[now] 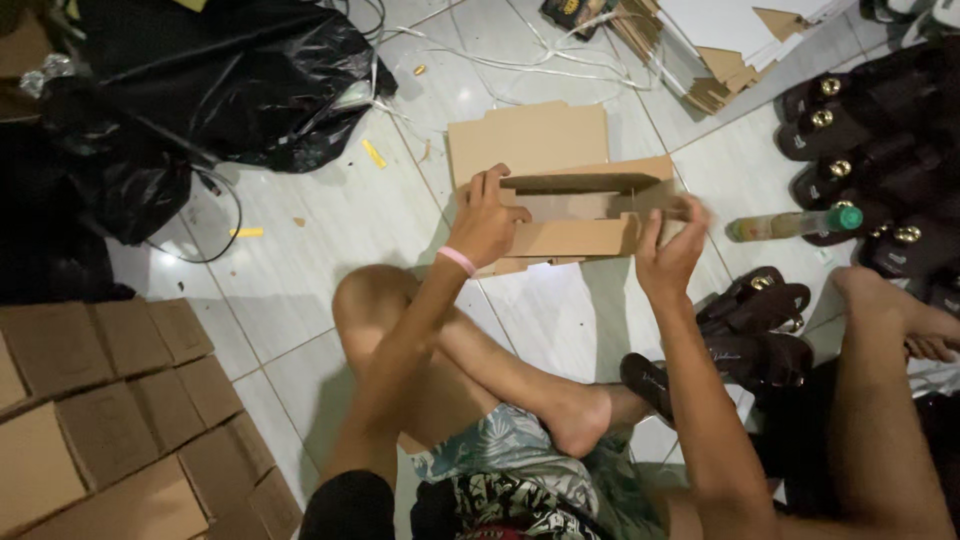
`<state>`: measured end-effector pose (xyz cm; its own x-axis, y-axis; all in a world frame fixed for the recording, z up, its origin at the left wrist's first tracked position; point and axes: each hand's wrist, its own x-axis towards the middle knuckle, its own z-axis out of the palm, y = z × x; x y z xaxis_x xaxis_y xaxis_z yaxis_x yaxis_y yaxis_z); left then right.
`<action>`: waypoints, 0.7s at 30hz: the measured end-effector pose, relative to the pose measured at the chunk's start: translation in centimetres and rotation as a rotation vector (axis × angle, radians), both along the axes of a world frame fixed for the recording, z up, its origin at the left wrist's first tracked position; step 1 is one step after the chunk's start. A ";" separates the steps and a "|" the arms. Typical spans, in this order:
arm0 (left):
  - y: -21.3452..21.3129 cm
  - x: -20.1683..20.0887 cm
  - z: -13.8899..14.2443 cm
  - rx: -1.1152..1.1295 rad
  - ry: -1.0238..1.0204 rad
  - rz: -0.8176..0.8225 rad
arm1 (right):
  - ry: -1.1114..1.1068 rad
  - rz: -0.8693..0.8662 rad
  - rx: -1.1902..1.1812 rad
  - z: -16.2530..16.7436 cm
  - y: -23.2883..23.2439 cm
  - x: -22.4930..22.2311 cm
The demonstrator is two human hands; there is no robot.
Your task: The person sits on the floor and wipes brown sandals with a black cloth. They place each sandal into a cardboard box, close the box, and move it aside. The person repeats this process for multiple sandals.
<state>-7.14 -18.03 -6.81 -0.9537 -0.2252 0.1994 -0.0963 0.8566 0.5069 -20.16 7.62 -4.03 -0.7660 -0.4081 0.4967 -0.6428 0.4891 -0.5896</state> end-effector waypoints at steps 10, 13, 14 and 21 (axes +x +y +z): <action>-0.5 1.0 -1.0 0.350 0.257 -0.083 | 0.046 0.305 0.366 -0.5 1.4 0.3; 0.0 0.8 -0.9 0.300 0.352 -0.028 | -0.216 0.326 0.145 -2.5 1.5 -1.0; 0.1 0.7 -0.9 0.296 0.414 0.009 | -0.269 0.305 0.097 -3.1 1.7 -1.3; -0.5 0.4 -0.9 0.055 0.599 0.007 | -0.501 0.113 -0.262 -3.6 1.5 -2.9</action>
<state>-6.79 -18.48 -7.66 -0.6777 -0.2562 0.6893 0.2143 0.8279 0.5184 -23.02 9.13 -7.58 -0.8926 -0.4132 0.1803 -0.2939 0.2299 -0.9278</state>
